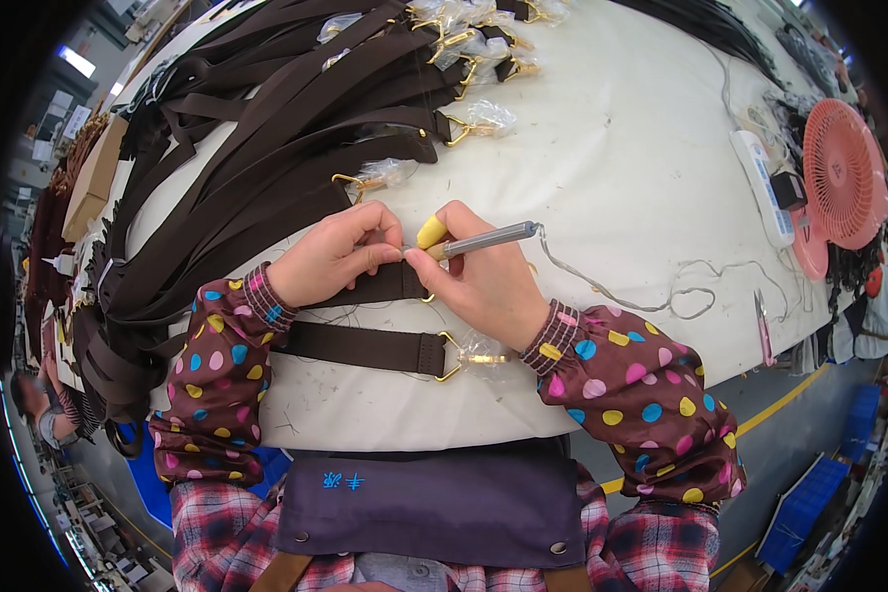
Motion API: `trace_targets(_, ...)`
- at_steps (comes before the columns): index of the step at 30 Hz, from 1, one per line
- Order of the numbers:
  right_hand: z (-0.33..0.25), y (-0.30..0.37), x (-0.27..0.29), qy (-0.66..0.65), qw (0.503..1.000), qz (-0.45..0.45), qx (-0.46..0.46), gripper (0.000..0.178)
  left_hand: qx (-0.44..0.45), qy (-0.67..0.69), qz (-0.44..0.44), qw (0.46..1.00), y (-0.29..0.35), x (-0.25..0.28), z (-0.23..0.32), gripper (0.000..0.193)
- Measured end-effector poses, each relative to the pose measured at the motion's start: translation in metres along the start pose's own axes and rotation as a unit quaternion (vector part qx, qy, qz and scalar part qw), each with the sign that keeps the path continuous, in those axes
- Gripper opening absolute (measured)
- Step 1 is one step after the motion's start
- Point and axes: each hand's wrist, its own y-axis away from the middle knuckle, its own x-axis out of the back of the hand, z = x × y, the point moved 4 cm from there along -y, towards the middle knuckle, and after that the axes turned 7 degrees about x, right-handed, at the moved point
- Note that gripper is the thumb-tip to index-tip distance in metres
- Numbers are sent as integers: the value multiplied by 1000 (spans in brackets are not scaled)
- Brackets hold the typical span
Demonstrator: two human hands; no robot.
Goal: The person uses a yellow-handled awl to stitch a brown fabric strap to a gold metal D-ring. They repeatedly pierce the fabric and pull the thread through, securing the hardware to the strap. The person works on multiple straps in sequence, moving each completed unit aside.
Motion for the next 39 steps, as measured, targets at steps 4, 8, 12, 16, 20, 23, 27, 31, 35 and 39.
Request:
trace_targets(4,1,0,0,-2,1000,0,-2,19,-7,-4,0,1000,0,0,1,8)
trace_targets(8,-1,-1,1,13,1000,-3,5,19,-2,-9,-1,1000,0,0,1,8)
trace_targets(12,1,-1,0,7,1000,-4,1,19,-5,-10,0,1000,-1,0,0,8)
trace_targets(16,-1,-1,1,2,1000,-10,-12,19,7,5,2,1000,0,0,0,8)
trace_targets(20,-6,0,8,47,998,10,33,16,-6,-89,87,992,8,7,6,17)
trace_targets(23,-11,2,21,154,980,11,122,18,-38,-213,130,968,27,10,13,23)
trace_targets(27,-8,5,23,224,965,-17,131,22,-56,-235,146,959,26,7,-3,25)
trace_targets(31,-7,6,18,229,956,-71,171,26,41,-218,122,967,10,9,-8,20)
trace_targets(35,-11,5,18,210,956,-85,185,27,2,-352,316,881,21,15,-6,20)
trace_targets(39,-23,8,25,198,961,-68,183,27,-43,-374,306,874,46,22,10,21)
